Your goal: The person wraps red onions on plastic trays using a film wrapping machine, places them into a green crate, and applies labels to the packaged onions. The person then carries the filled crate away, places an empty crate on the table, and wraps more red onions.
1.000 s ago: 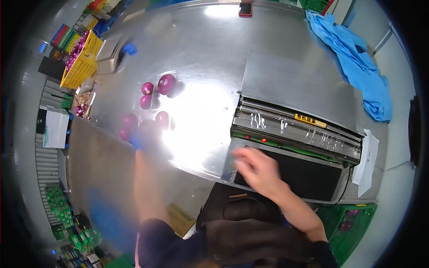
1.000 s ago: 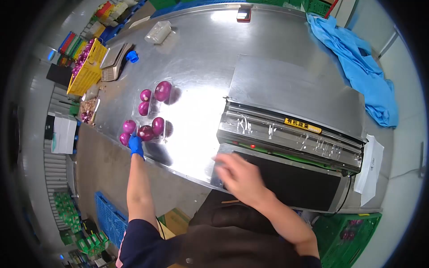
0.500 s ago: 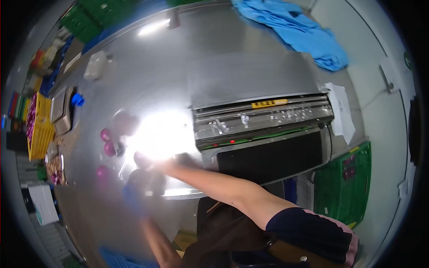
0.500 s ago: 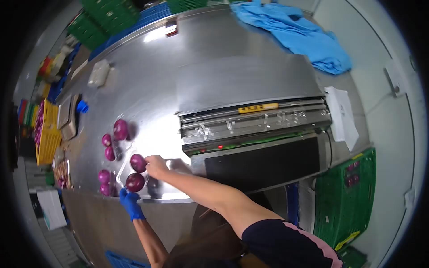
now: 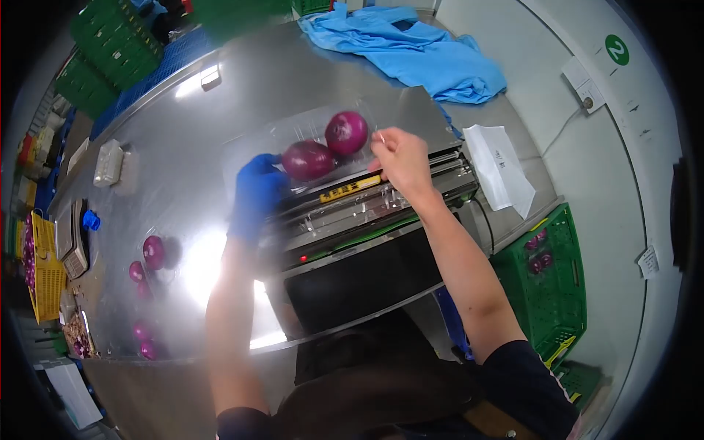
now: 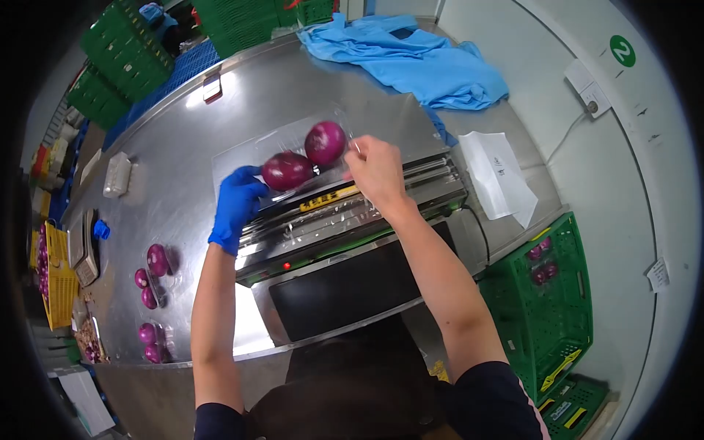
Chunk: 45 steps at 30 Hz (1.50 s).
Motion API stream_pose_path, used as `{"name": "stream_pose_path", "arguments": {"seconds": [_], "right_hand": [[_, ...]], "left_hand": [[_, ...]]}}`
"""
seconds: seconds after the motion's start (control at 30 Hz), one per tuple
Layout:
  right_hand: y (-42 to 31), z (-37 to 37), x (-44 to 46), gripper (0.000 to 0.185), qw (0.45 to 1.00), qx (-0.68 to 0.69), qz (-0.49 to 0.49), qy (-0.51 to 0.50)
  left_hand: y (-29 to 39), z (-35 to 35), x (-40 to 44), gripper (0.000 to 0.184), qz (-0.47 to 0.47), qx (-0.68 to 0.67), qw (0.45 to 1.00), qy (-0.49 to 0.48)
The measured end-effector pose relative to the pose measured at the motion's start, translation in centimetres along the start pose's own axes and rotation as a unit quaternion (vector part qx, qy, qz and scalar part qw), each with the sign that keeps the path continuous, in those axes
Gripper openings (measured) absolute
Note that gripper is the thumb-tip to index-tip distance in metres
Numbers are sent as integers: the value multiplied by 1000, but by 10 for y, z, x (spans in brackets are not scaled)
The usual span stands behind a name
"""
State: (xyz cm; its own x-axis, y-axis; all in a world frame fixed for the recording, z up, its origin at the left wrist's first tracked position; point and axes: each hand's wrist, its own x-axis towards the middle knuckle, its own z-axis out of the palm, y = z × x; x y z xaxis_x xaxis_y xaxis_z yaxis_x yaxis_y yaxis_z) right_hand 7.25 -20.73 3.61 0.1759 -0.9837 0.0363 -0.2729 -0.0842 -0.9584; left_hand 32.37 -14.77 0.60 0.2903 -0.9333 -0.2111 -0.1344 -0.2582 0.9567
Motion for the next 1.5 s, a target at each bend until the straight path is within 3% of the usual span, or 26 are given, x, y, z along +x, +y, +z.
{"name": "stream_pose_path", "arguments": {"seconds": [0.13, 0.2, 0.23, 0.27, 0.33, 0.4, 0.47, 0.5, 0.53, 0.6, 0.67, 0.7, 0.77, 0.8, 0.87, 0.93, 1.0, 1.03, 1.07, 1.1, 1.13, 1.27, 1.33, 1.43, 1.47, 1.5], "right_hand": [[18, -45, -3, 31, 992, -44, 44, -112], [20, -83, -6, 37, 984, -70, 1, -164], [27, -106, -2, 44, 929, -277, -175, -171], [27, -122, 4, 44, 883, -351, -225, -217], [21, -146, 12, 44, 760, -484, -311, -301], [40, -136, 17, 45, 759, -413, -368, -343], [51, -120, 21, 41, 757, -358, -404, -369], [67, -118, 19, 24, 768, -274, -486, -313], [60, -128, 6, 19, 836, -242, -343, -353], [13, -162, -25, 12, 900, -160, -34, -404], [-23, -182, -31, 12, 907, -135, -131, -377], [-35, -181, -18, 13, 928, -55, -214, -300], [-54, -159, 22, 17, 945, 45, -306, -104], [-64, -138, 45, 22, 946, 60, -317, 11], [-45, -93, 104, 41, 912, -96, -398, 24], [12, -39, 133, 52, 829, -304, -468, 50], [62, -19, 132, 44, 875, -366, -270, -165], [51, -22, 126, 44, 912, -303, -176, -214], [28, -31, 113, 44, 934, -236, -78, -258], [8, -39, 95, 44, 939, -164, 27, -301], [-7, -47, 74, 47, 941, -159, 29, -297], [-40, -83, -6, 46, 924, -179, 14, -338], [-34, -90, -54, 41, 928, -77, 129, -341], [-10, -95, -91, 37, 901, -119, 215, -357], [2, -94, -100, 36, 922, -149, 165, -317], [25, -91, -113, 34, 937, -178, 117, -276]], "left_hand": [[9, 6, -23, 46, -9, 11, 1000, -6], [-8, -19, -54, 58, 110, 65, 991, -24], [-5, -34, -66, 64, 243, 347, 906, -8], [-2, -46, -76, 70, 352, 590, 727, 11], [0, -48, -81, 73, 381, 636, 670, -25], [14, -33, -85, 71, 444, 642, 623, -48], [10, -26, -86, 52, 424, 609, 666, -83], [6, -30, -93, 47, 431, 578, 689, -81], [0, -36, -101, 41, 438, 545, 710, -81], [-31, -56, -147, 22, 230, 237, 943, -50], [40, -51, -183, 19, 109, 46, 992, -33], [52, -67, -179, 21, 89, 182, 975, 89], [79, -80, -144, 25, 187, 205, 926, 254], [98, -73, -106, 27, 306, 91, 901, 293], [103, -52, -34, 33, 348, 11, 915, 205], [52, -29, 15, 44, 184, 26, 976, 112], [14, -11, 38, 58, 14, 34, 999, 18], [9, -12, 29, 60, 110, 327, 939, -12], [7, -16, 24, 51, 89, 264, 960, 9], [24, -17, 5, 44, 38, 227, 971, -68], [48, -18, -19, 38, -15, 187, 971, -145], [68, -18, -96, 33, 53, 73, 953, -289], [42, -17, -141, 32, -196, -31, 962, -190], [1, 2, -177, 31, -209, -2, 964, -167], [-10, 12, -182, 27, -234, 3, 959, -158], [-35, 19, -189, 25, -102, 117, 980, -125]]}}
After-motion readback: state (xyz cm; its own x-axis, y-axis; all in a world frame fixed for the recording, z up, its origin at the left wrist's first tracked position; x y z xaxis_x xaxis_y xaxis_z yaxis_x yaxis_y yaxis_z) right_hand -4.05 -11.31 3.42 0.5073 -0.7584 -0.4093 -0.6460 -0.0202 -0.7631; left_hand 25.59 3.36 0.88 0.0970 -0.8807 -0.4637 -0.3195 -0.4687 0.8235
